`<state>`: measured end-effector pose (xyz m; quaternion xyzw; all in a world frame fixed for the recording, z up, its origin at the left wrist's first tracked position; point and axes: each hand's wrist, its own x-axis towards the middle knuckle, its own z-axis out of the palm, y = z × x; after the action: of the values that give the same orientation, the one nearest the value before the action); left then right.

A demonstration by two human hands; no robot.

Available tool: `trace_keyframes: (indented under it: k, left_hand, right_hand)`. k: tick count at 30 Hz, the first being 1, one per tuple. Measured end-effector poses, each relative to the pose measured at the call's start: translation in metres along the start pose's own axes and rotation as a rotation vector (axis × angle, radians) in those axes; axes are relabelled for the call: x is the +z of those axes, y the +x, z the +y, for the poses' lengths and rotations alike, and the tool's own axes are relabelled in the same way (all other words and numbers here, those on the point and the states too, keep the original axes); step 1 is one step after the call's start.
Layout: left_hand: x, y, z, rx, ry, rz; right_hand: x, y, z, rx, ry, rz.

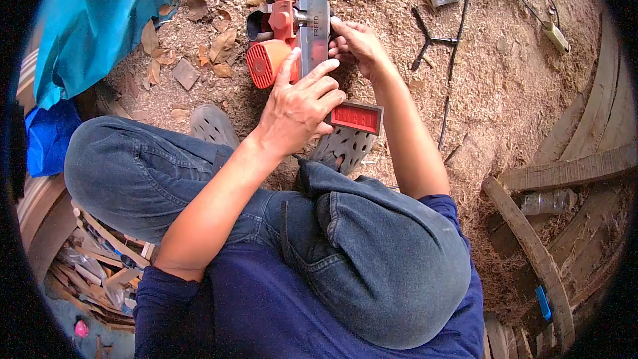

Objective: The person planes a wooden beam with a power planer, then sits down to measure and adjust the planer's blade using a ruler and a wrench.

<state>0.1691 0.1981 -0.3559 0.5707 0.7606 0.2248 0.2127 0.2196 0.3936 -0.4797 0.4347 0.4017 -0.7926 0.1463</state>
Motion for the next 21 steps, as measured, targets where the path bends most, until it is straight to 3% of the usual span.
trace_keyframes:
  k: [21]
  left_hand:
    - [0.0007, 0.0004, 0.0006, 0.003, 0.025, 0.001]
  right_hand:
    - [0.0045, -0.0028, -0.0011, 0.001, -0.014, 0.073]
